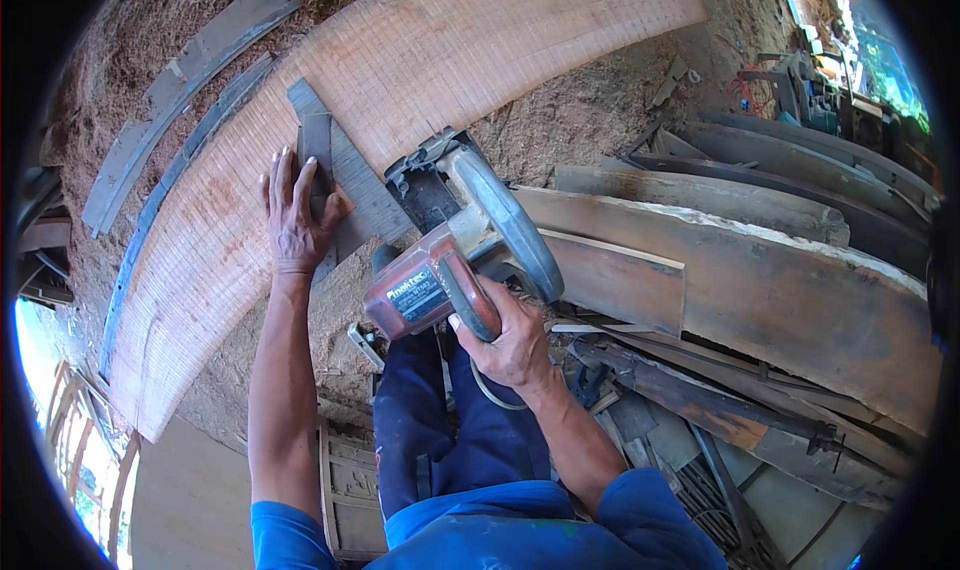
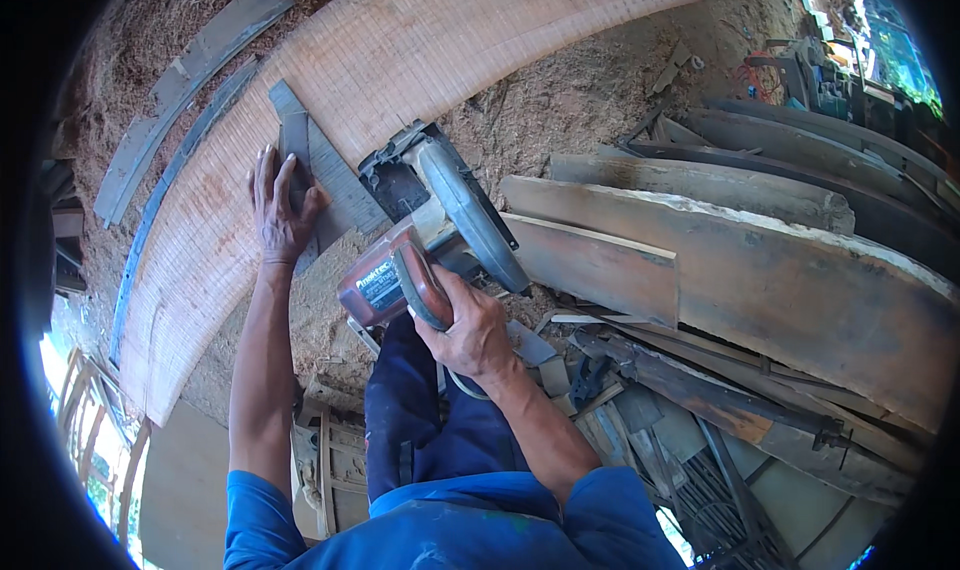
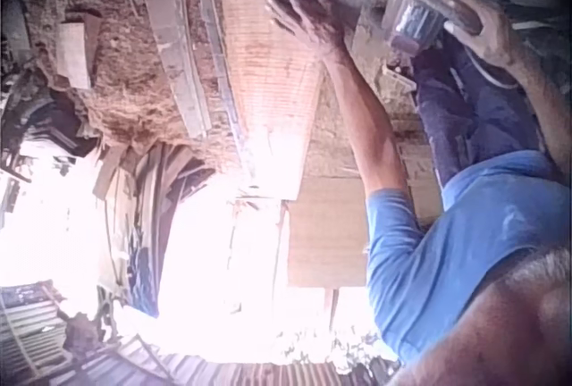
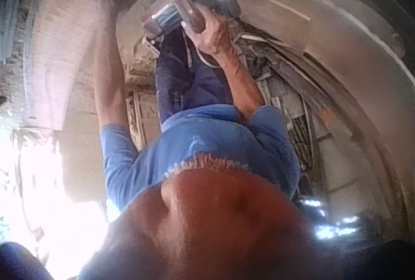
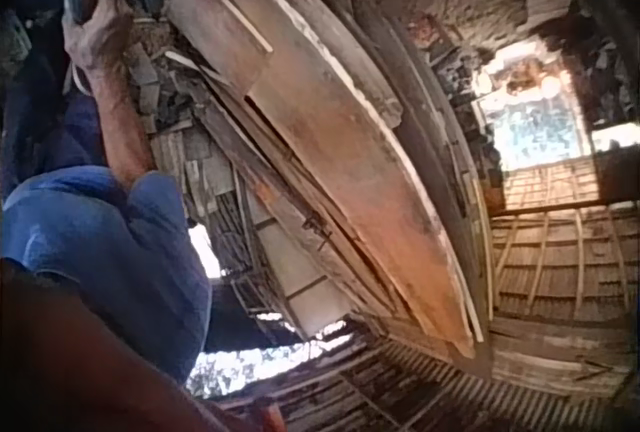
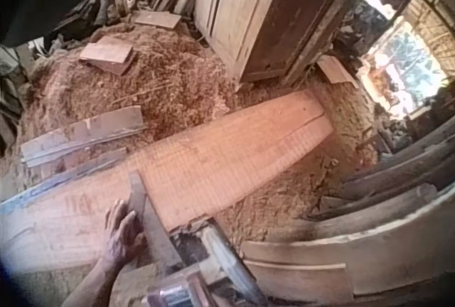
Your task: The person uses a measuring tape and a pencil to mark a long, curved piece of wood, then uses a speed square and a circular saw to cut the wood into smaller sections.
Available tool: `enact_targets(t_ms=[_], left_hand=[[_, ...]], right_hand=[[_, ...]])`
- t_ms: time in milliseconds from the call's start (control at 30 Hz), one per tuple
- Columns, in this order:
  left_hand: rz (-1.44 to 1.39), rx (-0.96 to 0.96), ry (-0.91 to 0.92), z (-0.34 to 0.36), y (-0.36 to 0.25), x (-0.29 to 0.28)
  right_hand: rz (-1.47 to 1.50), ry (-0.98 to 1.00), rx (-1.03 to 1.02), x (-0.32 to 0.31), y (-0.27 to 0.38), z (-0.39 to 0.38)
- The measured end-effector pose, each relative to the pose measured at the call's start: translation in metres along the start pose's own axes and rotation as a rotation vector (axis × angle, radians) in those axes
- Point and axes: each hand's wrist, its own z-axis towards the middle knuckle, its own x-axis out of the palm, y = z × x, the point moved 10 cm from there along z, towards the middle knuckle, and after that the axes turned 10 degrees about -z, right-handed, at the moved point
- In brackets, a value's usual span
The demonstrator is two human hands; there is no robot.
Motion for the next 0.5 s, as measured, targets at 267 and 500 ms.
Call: enact_targets(t_ms=[267,500], left_hand=[[0.232,-0.029,0.071,0.017,0.008,-0.004],[0.144,-0.042,0.095,0.016,0.013,0.001]], right_hand=[[-0.022,0.034,0.016,-0.001,0.000,0.003],[-0.078,-0.014,0.042,-0.004,0.002,0.000]])
